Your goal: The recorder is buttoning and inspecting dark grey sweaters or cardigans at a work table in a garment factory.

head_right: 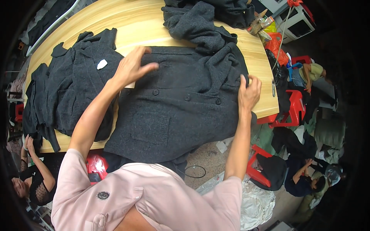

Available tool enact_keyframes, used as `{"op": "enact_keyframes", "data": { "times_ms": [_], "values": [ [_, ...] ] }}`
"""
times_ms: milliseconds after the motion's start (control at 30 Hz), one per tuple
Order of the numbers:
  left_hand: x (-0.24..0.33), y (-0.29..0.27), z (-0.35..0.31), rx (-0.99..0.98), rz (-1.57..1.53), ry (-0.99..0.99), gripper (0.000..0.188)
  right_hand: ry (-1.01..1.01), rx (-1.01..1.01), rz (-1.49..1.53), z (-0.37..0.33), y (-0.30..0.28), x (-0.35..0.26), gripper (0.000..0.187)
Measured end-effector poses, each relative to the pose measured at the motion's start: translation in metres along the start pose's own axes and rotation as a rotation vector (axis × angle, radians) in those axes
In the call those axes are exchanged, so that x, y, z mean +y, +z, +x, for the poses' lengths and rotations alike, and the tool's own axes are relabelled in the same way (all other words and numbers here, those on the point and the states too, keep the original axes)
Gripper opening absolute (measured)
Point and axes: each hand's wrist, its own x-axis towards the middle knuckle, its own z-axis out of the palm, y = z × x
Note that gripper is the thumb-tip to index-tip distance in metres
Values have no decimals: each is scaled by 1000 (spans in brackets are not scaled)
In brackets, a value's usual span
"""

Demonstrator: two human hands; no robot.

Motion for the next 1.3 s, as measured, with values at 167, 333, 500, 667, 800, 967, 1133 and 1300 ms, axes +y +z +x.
{"op": "enact_keyframes", "data": {
  "times_ms": [167,333,500,667,800,967,1133,1300],
  "values": [
    [-16,48,68,-109,118,-189,70,169,-100,18,85,68,8,72],
    [-20,43,68,-111,-13,-173,38,103,-333,57,110,58,27,40],
    [-58,-37,-11,577,221,140,29,-255,101,79,57,-5,6,22],
    [-56,-48,-66,-20,282,344,21,-431,-372,75,-23,-22,14,30],
    [-41,-43,-74,-123,23,156,19,-237,-385,134,-46,0,20,21],
    [-26,-44,-96,43,-147,-6,23,-362,-378,119,-17,33,18,17],
    [-11,-47,-131,289,-107,-57,18,-520,-379,112,11,58,4,20],
    [-18,-51,-157,357,-173,-136,14,-637,-410,-318,25,40,-26,37]
  ]
}}
